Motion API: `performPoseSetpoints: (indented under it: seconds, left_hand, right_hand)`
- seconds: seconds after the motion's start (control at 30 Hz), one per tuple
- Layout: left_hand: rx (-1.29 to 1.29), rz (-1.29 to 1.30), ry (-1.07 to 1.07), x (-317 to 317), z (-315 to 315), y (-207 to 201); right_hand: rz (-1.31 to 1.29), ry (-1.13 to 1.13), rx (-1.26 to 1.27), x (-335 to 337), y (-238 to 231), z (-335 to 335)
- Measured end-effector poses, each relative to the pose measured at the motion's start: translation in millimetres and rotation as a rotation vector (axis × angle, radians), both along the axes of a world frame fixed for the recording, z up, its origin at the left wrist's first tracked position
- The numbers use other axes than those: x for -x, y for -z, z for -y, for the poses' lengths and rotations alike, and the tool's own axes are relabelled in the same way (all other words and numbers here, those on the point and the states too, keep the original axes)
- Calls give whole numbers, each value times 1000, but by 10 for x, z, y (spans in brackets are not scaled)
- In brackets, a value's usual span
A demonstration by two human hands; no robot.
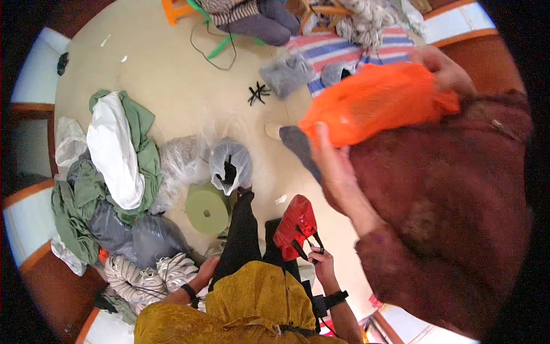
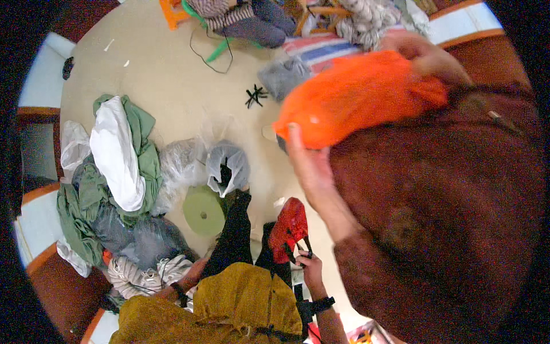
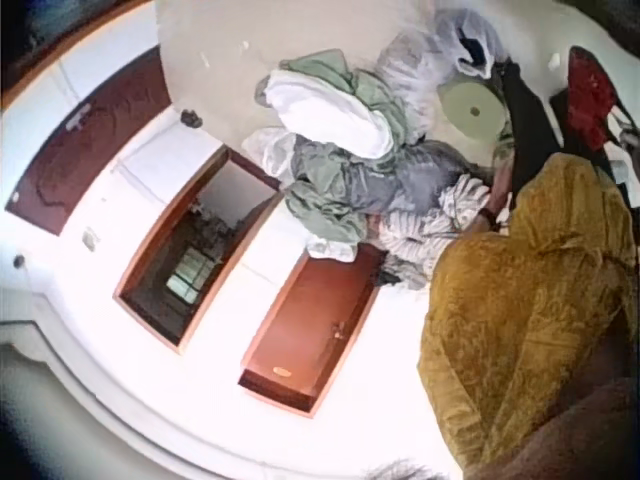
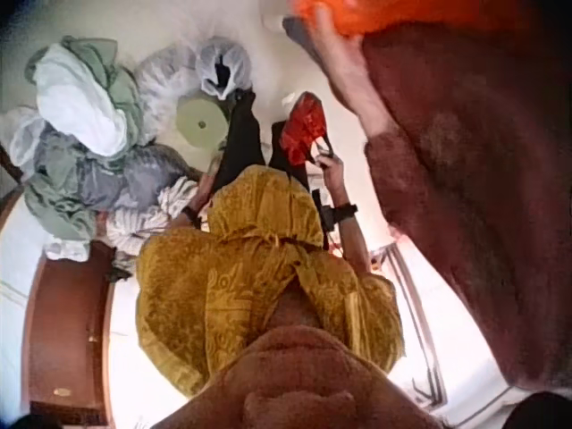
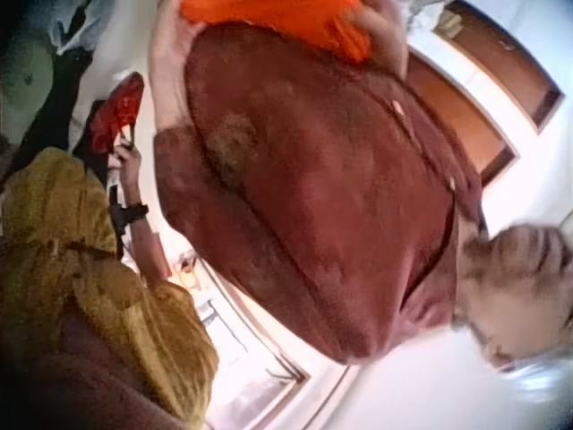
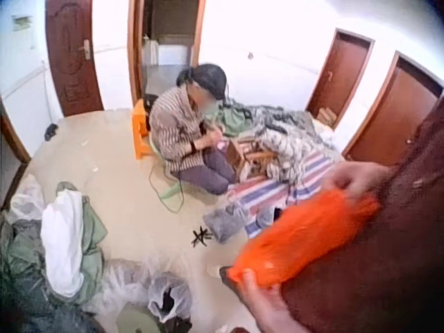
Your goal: The person picks up a red bag and walks to a group of people sitting on the floor, where they collect black straps from plastic bags and place them into the red bag. They then hand some straps to another person before putting more back into the red bag and holding it open.
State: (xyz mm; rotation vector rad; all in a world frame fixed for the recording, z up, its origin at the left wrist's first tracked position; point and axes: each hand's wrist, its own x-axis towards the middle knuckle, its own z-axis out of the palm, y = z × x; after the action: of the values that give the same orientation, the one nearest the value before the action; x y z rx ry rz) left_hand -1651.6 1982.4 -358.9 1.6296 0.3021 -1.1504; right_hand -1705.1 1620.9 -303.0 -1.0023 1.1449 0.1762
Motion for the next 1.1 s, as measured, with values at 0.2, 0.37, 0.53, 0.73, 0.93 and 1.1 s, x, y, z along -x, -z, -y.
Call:
performPoseSetpoints:
  seconds: [0.2,0.37,0.53,0.73,0.93,1.1]
  left_hand:
    - [181,4,-100,545,-331,-159]
    - [244,156,-74,776,-249,17]
    - [264,341,293,806,-206,481]
    - [122,301,375,148,697,-641]
    - [-209,53,410,-339,1573,-582]
    - [228,376,1062,158,3514,-991]
  right_hand:
    - [225,-52,12,113,-156,6]
    - [245,21,3,377,-144,131]
    - [292,150,-34,645,-83,299]
    - [472,449,-42,1021,-245,637]
    - [643,557,-69,1510,-299,925]
    - [684,629,-68,1950,-734,1265]
